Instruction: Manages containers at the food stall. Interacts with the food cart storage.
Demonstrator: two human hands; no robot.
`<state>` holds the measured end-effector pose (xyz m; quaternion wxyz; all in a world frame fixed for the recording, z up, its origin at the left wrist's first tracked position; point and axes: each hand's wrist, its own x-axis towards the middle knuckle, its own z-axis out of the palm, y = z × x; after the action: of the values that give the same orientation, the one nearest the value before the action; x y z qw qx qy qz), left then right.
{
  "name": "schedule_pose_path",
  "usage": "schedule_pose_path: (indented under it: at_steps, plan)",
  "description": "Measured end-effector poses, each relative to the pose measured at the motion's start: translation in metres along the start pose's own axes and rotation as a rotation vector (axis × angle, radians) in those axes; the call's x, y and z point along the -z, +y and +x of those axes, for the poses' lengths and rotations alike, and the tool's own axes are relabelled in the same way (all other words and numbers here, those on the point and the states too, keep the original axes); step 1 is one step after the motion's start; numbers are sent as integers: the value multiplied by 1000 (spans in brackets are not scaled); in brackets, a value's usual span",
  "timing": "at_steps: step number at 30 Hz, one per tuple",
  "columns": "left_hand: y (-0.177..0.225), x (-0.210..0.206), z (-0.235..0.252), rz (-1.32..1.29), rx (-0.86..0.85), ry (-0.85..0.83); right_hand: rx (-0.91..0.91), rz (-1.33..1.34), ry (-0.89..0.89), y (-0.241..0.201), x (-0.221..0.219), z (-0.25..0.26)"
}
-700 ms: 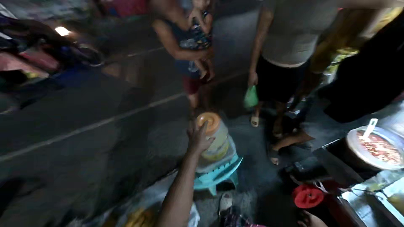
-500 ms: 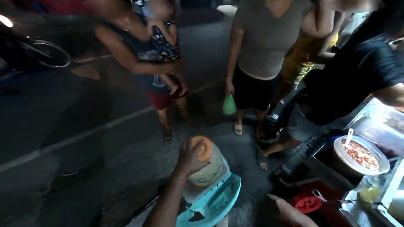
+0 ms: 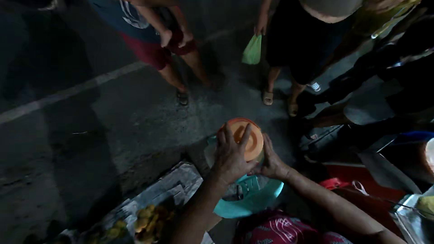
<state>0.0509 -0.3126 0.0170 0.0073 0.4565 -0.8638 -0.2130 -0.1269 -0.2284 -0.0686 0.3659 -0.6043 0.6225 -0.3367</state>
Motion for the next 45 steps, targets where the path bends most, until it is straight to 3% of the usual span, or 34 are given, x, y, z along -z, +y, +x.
schedule_pose_path:
  at_steps: [3,8,11,13,15,19,22,30,34,37,39,41,45]
  plan:
    - [-5,5,5,-9,-58,-64,29,-35,93,4,-12,-1]
    - [3,-3,-7,-87,-52,79,84,-64,171,10,-19,-10]
    - [3,-1,-9,-192,-60,311,59,-103,122,7,-20,-14]
    - [7,11,-9,-221,-92,311,103,-171,181,7,-24,-16]
    - [1,30,-3,-368,-84,193,106,-166,173,7,-22,-13]
    - [-55,52,30,-890,-26,-18,27,-32,149,1,-21,-5]
    - [-76,31,31,-1312,48,-11,49,-26,165,4,-24,-8]
    - [-91,2,15,-1539,-52,143,94,-54,175,10,-28,-14]
    - [-80,13,6,-1410,9,139,70,-99,175,10,-27,-13]
    - [-74,15,4,-907,-114,41,50,-84,156,10,-26,-11]
    - [-61,6,2,-472,-185,59,41,-69,161,10,-25,-9]
    - [-49,-7,0,-257,-216,100,24,-96,148,8,-21,-9]
    - [-53,-14,-3,-571,-209,193,7,-122,129,4,-13,-10]
